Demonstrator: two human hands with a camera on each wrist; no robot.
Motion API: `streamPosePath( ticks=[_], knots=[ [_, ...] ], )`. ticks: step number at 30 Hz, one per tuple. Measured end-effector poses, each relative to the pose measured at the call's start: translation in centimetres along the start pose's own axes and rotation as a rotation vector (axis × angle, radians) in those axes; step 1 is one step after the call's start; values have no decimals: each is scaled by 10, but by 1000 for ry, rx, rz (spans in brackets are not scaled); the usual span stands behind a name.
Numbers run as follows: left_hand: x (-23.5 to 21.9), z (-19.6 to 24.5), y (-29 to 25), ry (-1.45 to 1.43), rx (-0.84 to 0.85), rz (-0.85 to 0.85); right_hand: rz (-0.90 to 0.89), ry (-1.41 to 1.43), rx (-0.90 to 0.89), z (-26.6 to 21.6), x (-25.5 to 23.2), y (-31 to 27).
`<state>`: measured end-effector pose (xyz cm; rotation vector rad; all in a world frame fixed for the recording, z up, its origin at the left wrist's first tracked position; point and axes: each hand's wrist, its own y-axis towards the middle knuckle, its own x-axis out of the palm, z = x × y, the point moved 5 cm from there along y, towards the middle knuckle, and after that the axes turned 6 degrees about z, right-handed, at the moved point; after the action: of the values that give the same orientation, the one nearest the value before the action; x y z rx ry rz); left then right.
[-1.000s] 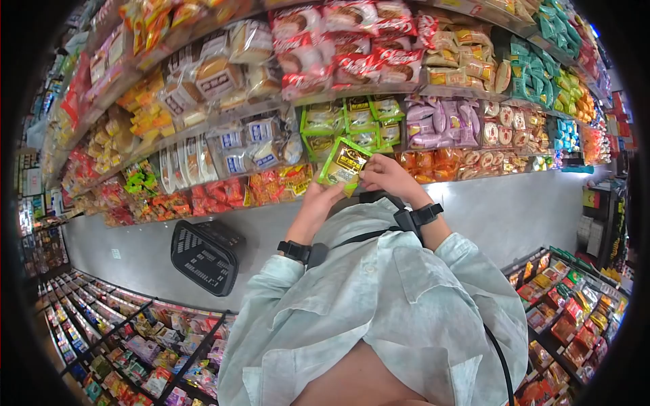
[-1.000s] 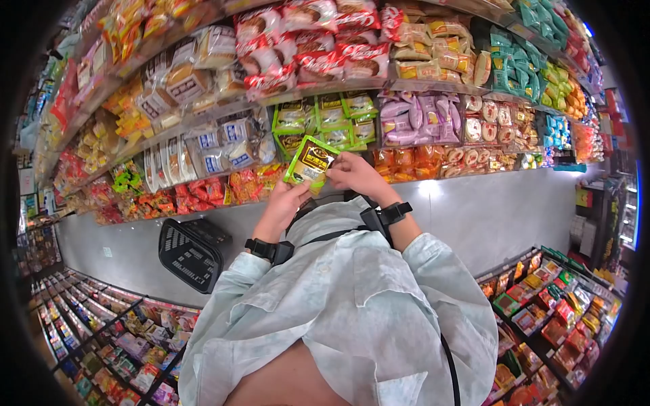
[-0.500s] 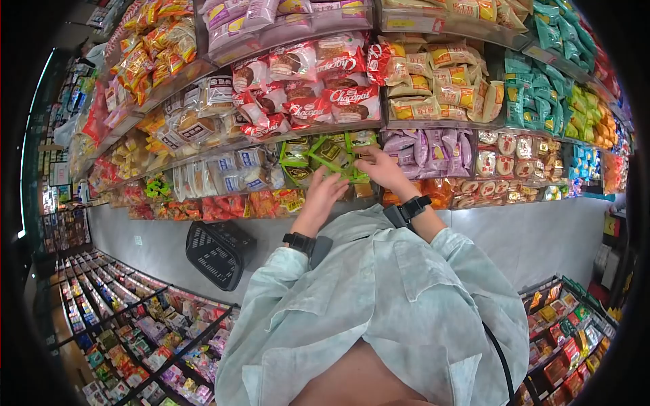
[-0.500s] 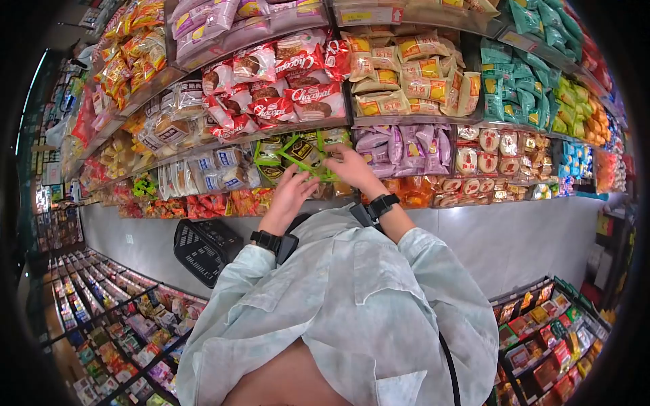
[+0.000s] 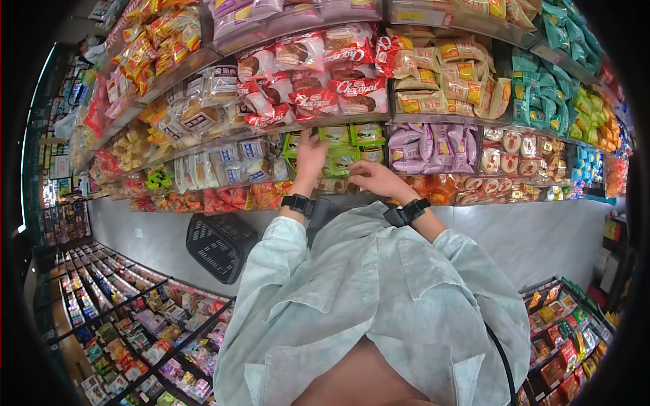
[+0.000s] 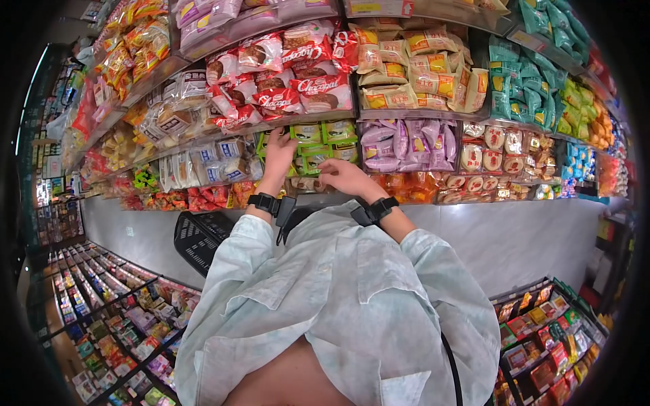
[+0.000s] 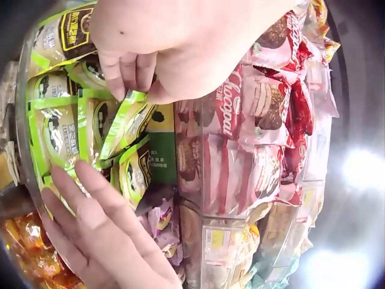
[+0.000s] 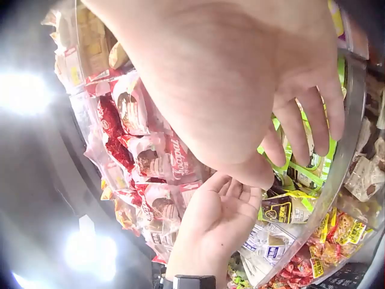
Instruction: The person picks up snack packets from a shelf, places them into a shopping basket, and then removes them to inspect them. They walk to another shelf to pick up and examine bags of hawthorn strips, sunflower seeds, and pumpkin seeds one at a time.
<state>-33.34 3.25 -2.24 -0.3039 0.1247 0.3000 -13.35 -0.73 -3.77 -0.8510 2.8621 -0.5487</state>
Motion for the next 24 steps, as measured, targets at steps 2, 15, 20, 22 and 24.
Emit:
streamPosePath(
  ticks=[2, 15, 20, 22, 24],
  knots=[
    [-6, -4, 2, 138, 105, -68, 23, -2, -12, -5, -4, -3],
    [-221, -123, -60, -161, -201, -123, 555, 424, 211, 34, -1, -106],
    [-321, -342, -130, -356, -785, 117, 580, 247, 573, 91, 62, -142],
    [-369, -437, -185, 22, -786, -88, 507, -11, 634, 142, 61, -165],
    [-407, -490, -234, 818, -458, -450, 477, -239, 735, 166, 68, -187]
  ],
)
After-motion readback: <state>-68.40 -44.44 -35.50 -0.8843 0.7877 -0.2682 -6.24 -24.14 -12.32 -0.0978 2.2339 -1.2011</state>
